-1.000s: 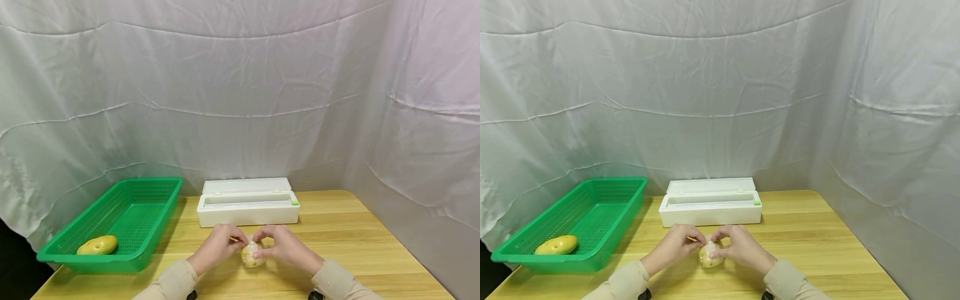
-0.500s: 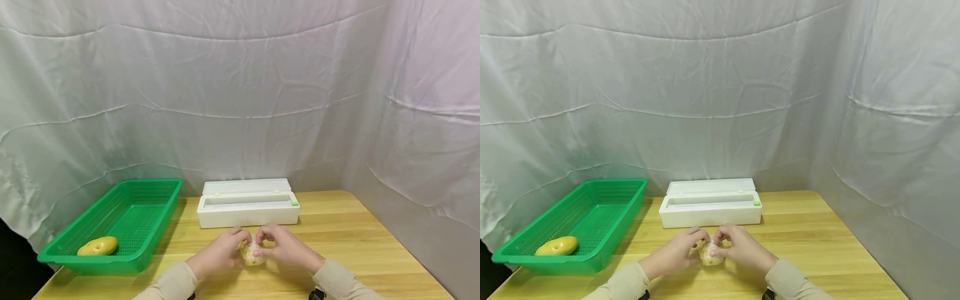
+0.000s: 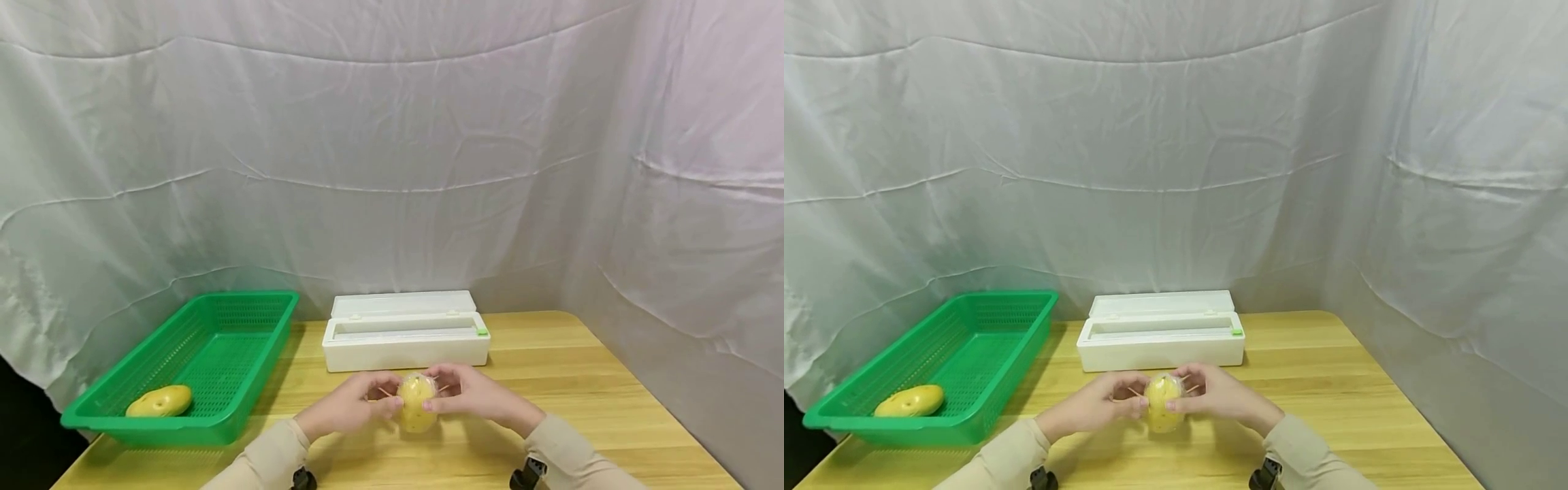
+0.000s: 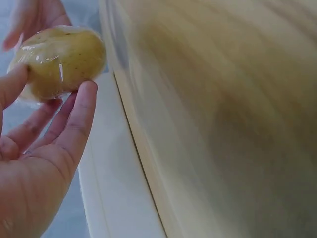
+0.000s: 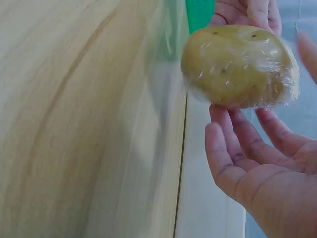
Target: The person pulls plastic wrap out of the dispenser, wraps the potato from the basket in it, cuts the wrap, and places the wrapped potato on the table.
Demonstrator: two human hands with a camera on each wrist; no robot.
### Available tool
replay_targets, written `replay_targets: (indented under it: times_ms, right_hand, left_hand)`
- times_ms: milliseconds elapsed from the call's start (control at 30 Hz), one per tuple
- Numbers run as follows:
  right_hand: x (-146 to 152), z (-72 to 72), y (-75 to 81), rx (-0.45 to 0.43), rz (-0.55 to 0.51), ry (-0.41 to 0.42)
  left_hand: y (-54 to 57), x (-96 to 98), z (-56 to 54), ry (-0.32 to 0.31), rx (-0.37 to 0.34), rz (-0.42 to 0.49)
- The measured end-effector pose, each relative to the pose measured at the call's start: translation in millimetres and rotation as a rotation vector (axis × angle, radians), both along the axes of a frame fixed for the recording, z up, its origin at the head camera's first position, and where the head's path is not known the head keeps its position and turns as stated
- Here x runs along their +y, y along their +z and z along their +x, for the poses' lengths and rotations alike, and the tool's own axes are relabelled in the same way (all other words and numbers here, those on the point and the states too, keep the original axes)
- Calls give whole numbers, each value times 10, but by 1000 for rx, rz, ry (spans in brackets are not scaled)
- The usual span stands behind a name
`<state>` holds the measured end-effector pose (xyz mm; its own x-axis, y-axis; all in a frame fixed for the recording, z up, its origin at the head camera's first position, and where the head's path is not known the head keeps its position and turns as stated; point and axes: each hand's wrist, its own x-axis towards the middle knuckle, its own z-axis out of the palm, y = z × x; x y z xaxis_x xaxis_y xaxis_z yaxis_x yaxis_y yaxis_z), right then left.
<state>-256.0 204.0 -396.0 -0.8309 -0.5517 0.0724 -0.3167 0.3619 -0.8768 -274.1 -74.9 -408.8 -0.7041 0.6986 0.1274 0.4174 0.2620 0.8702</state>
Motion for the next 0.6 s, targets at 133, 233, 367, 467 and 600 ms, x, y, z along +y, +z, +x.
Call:
replay_targets:
  times_ms: [133,233,367,467,600]
  right_hand:
    - [10,4,-18,-119,-42,46]
    - [-5,2,-53,-207,-56,66]
    - [-50,10,-107,-208,-16,33]
    - [-95,25,-138,-134,40,-12]
    - [-137,62,-138,18,131,-62]
  left_hand:
    - [5,17,41,57,-155,78]
    - [-7,45,71,89,-232,111]
    - [-48,65,98,102,-269,77]
    - [-70,64,116,100,-275,22]
    - [-43,50,138,90,-150,-100]
